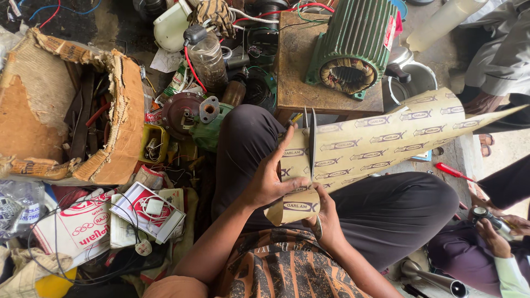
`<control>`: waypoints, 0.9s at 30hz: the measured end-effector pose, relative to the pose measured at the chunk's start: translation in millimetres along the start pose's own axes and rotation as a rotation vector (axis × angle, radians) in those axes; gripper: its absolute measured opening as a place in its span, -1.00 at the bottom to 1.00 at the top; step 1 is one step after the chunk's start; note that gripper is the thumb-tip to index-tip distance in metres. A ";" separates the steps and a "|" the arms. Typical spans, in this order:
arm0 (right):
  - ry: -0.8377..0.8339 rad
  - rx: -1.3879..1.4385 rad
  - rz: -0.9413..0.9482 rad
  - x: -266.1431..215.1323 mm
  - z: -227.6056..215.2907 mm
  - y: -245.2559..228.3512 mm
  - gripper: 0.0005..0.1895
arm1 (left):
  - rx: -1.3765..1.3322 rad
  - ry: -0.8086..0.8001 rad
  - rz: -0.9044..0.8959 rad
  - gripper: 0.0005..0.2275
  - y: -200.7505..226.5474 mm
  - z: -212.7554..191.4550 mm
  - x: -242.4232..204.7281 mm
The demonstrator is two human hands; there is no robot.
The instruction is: The person cuts a strip of patterned paper with scissors, wraps it around the end of a green electric motor, and secures it by tapping with a hammer. The person then picks up a green motor housing part.
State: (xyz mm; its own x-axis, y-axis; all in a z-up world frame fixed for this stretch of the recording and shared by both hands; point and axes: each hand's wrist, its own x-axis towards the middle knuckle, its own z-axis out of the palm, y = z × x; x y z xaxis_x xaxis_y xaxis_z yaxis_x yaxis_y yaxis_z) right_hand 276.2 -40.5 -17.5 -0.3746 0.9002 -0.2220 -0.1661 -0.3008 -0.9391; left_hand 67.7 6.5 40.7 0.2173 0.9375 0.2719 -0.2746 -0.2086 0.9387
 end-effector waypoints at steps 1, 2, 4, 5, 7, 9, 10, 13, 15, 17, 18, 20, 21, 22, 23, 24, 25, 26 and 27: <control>-0.034 -0.005 -0.027 0.0 0.0 -1.4 -0.06 | 0.016 -0.013 0.009 -0.08 0.2 0.1 -1.6; -0.068 -0.010 -0.053 0.5 0.4 -2.8 -0.12 | 0.057 -0.030 0.017 -0.08 0.1 0.9 -3.1; -0.018 0.036 -0.040 3.8 2.0 -5.3 -0.30 | 0.139 -0.061 0.034 -0.07 -0.1 3.1 -6.1; 0.004 0.060 -0.032 6.0 3.5 -6.2 -0.36 | 0.116 -0.051 0.004 -0.06 0.0 4.0 -7.2; 0.064 0.096 0.012 8.4 4.7 -8.0 -0.50 | 0.071 -0.032 -0.055 -0.06 0.3 6.2 -8.7; 0.071 0.068 -0.013 9.1 5.0 -7.4 -0.57 | 0.095 -0.022 -0.026 -0.06 -0.2 6.8 -7.9; 0.048 0.023 -0.060 8.7 4.2 -6.6 -0.59 | 0.107 -0.015 -0.011 -0.06 -0.8 7.5 -8.1; 0.022 0.007 -0.097 9.6 0.9 -2.3 -0.58 | 0.117 -0.010 -0.028 -0.07 -5.7 7.7 -10.3; 0.015 0.044 -0.093 9.2 -1.5 0.1 -0.58 | 0.072 -0.005 0.010 -0.07 -14.3 6.7 -14.4; 0.007 0.090 -0.097 8.1 -3.7 -0.2 -0.52 | -0.058 0.028 -0.016 -0.08 -28.5 5.8 -18.3; -0.001 0.036 -0.127 5.0 -6.4 -2.9 -0.43 | -0.165 0.059 -0.061 -0.08 -37.5 5.4 -19.6; -0.007 -0.071 -0.187 -5.3 -13.1 -10.5 -0.20 | -0.282 0.043 -0.157 -0.23 -58.8 8.2 -21.4; 0.039 -0.114 -0.163 -8.8 -15.4 -14.1 -0.13 | -0.291 -0.001 -0.204 -0.36 -70.2 12.5 -21.8; 0.085 -0.155 -0.138 -14.1 -19.2 -19.1 -0.06 | -0.299 -0.044 -0.252 -0.48 -81.1 17.7 -21.5; 0.125 -0.196 -0.111 -18.2 -23.1 -24.6 0.01 | -0.149 -0.088 -0.122 -0.65 -92.3 27.7 -19.1; 0.169 -0.262 -0.170 -23.5 -27.9 -30.9 -0.03 | 0.000 -0.133 0.007 -0.81 -102.0 38.6 -16.1; 0.212 -0.327 -0.226 -30.2 -33.2 -37.7 -0.07 | 0.124 -0.132 -0.051 -0.74 -109.0 47.1 -16.6; 0.255 -0.393 -0.282 -35.2 -37.0 -43.3 -0.10 | 0.247 -0.131 -0.109 -0.67 -113.3 55.8 -19.9; 0.329 -0.401 -0.346 -38.7 -40.3 -48.5 -0.13 | 0.370 -0.132 -0.164 -0.59 -116.6 63.5 -21.3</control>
State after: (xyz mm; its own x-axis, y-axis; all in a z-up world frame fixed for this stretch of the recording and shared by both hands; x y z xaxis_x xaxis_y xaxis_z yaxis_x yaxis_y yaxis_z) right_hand 335.5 -48.1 26.1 -0.0485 0.9934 0.1038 0.1515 0.1100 -0.9823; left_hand 154.6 -6.9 -61.0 0.3544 0.9280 0.1147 0.1228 -0.1678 0.9781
